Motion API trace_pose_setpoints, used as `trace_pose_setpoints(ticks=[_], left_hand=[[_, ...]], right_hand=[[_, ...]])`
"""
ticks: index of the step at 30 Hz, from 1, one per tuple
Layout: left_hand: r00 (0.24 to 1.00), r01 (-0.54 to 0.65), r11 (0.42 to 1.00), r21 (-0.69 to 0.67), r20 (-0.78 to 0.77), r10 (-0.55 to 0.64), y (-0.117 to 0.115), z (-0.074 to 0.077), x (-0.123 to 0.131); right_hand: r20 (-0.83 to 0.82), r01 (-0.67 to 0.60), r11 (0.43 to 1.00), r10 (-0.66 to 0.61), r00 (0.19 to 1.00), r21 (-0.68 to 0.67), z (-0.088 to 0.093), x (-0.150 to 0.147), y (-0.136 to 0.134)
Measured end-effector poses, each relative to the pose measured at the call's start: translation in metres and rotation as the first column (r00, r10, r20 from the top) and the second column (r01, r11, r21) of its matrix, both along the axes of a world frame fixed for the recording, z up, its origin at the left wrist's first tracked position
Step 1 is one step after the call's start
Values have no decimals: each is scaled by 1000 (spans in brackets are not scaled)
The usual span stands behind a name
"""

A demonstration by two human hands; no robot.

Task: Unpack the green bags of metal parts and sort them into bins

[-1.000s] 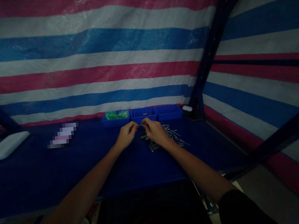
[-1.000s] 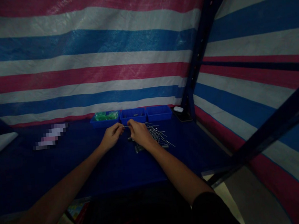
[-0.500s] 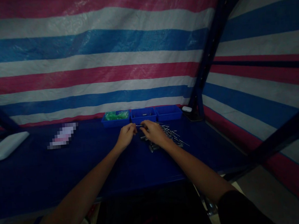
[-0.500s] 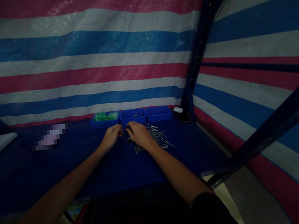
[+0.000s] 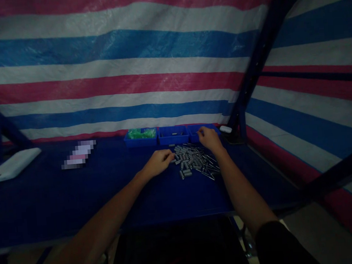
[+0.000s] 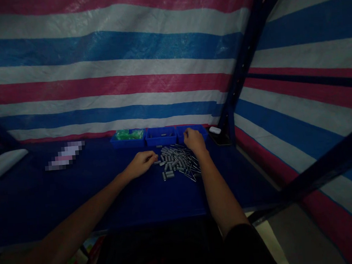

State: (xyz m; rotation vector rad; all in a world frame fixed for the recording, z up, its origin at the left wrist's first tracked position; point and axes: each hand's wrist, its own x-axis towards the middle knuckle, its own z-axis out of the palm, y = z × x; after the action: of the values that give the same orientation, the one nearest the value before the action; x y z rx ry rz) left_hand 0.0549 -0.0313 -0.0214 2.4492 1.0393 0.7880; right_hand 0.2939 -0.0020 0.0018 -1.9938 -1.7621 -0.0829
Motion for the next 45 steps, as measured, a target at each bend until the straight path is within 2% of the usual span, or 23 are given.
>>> trace_pose_setpoints(ticks=[3, 6, 11, 17, 22, 29, 31, 32, 35, 37, 39, 42, 45], left_hand=[[999, 26, 1000, 9, -28, -26, 0, 1, 0], [999, 37, 999, 18, -36, -36, 0, 0, 0], [998, 53, 998, 28, -46, -52, 0, 0, 0], [998, 64, 998, 9, -30, -63, -1, 1, 1], [996, 61, 998, 10, -66, -60, 1, -2, 0], [995, 74, 997, -14, -64, -75, 3, -4, -1], [995, 73, 997, -20, -63, -74, 3, -4, -1], [996, 70, 997, -22, -59, -71, 3, -5, -1], [999, 47, 999, -24, -23, -47, 4, -6, -1], [999, 14, 1000, -12, 31, -14, 4, -7, -1], [996, -32, 999, 20, 88, 31, 6, -8, -1], [988, -89, 993, 78, 135, 78, 8, -8, -3], [990, -86, 991, 102, 116, 74, 9, -5, -4]], right_hand=[[16, -72, 965, 79, 997, -253, -17, 13, -1], [8, -103, 923, 114, 993, -371, -25, 20, -1], [3, -99, 907, 110, 994, -409, -25, 18, 0], [7, -138, 867, 160, 987, -479, -17, 4, -7], [-36, -196, 793, 215, 976, -577, -8, -1, -15], [-144, -279, 749, 242, 959, -600, -13, -3, -12], [-184, -302, 756, 239, 953, -580, -13, -2, -12], [-197, -308, 778, 238, 951, -548, -12, -2, -13], [-210, -337, 867, 276, 938, -368, -8, -8, -18], [-211, -392, 889, 346, 914, -239, -6, -19, -22], [-222, -485, 860, 447, 866, -159, -4, -35, -27], [-254, -614, 782, 575, 778, -110, -5, -58, -33], [-242, -654, 755, 626, 741, -49, -6, -72, -35]])
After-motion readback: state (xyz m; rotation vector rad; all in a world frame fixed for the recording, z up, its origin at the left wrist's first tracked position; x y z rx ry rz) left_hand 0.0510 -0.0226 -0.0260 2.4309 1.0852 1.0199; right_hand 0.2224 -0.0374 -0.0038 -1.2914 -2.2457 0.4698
